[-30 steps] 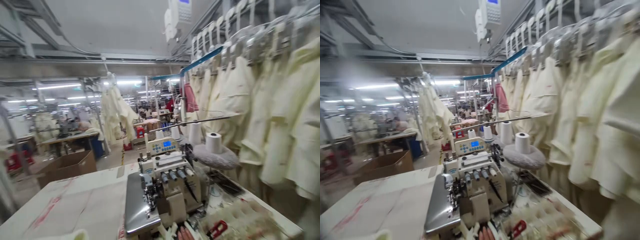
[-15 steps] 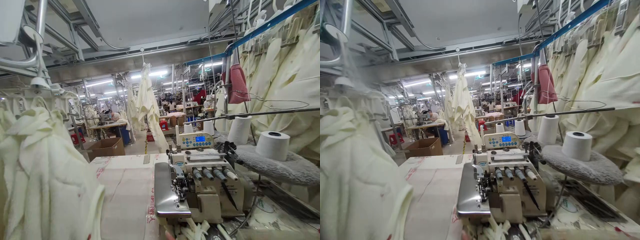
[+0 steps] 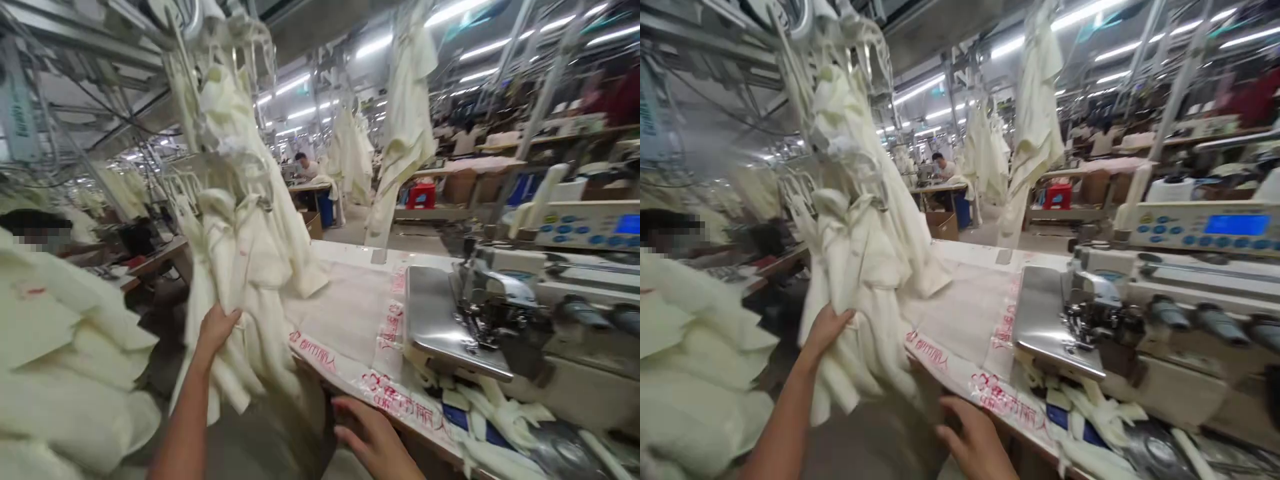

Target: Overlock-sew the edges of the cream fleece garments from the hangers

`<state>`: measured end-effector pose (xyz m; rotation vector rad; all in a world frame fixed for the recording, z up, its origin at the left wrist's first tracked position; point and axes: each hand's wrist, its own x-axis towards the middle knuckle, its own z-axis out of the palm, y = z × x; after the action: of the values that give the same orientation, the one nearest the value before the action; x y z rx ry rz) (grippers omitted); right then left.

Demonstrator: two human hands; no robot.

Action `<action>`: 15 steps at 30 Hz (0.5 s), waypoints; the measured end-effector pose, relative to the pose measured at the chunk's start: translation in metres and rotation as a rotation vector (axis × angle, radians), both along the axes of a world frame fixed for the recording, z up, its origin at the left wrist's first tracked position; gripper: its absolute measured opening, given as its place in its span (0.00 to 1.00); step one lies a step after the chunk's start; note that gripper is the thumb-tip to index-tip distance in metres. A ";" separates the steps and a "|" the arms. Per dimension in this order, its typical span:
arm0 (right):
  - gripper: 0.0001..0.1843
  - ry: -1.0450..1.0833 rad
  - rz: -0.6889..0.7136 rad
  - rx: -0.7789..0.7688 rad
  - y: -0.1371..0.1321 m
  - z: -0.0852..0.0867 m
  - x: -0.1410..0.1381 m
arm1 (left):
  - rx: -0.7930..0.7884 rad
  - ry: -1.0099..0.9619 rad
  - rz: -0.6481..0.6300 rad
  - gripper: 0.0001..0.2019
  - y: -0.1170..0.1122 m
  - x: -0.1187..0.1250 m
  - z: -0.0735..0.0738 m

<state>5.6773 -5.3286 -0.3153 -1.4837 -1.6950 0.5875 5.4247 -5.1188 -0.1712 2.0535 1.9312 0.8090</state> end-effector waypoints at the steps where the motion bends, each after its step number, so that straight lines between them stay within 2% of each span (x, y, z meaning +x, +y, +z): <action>1: 0.24 0.065 -0.015 -0.086 0.012 -0.007 -0.013 | -0.025 -0.010 -0.010 0.12 -0.002 -0.004 -0.004; 4: 0.41 0.140 -0.071 -0.231 0.043 -0.025 -0.058 | -0.048 -0.048 -0.040 0.15 -0.016 -0.008 -0.010; 6: 0.43 0.142 -0.098 -0.257 0.053 -0.032 -0.086 | -0.039 -0.067 -0.045 0.20 -0.029 -0.014 -0.011; 8: 0.43 0.140 -0.119 -0.246 0.055 -0.038 -0.106 | -0.018 -0.084 -0.028 0.26 -0.040 -0.029 -0.013; 11: 0.40 0.128 -0.137 -0.134 0.046 -0.046 -0.116 | -0.057 -0.176 0.015 0.30 -0.047 -0.062 -0.025; 13: 0.35 0.130 -0.115 -0.037 0.040 -0.052 -0.113 | -0.135 -0.254 0.026 0.27 -0.051 -0.084 -0.041; 15: 0.30 0.145 -0.039 -0.017 0.035 -0.055 -0.110 | -0.211 -0.312 0.023 0.21 -0.059 -0.101 -0.058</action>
<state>5.5676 -5.2937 -0.3700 -1.4471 -1.5499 0.6734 5.3241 -5.1781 -0.2289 1.6759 1.7858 0.8342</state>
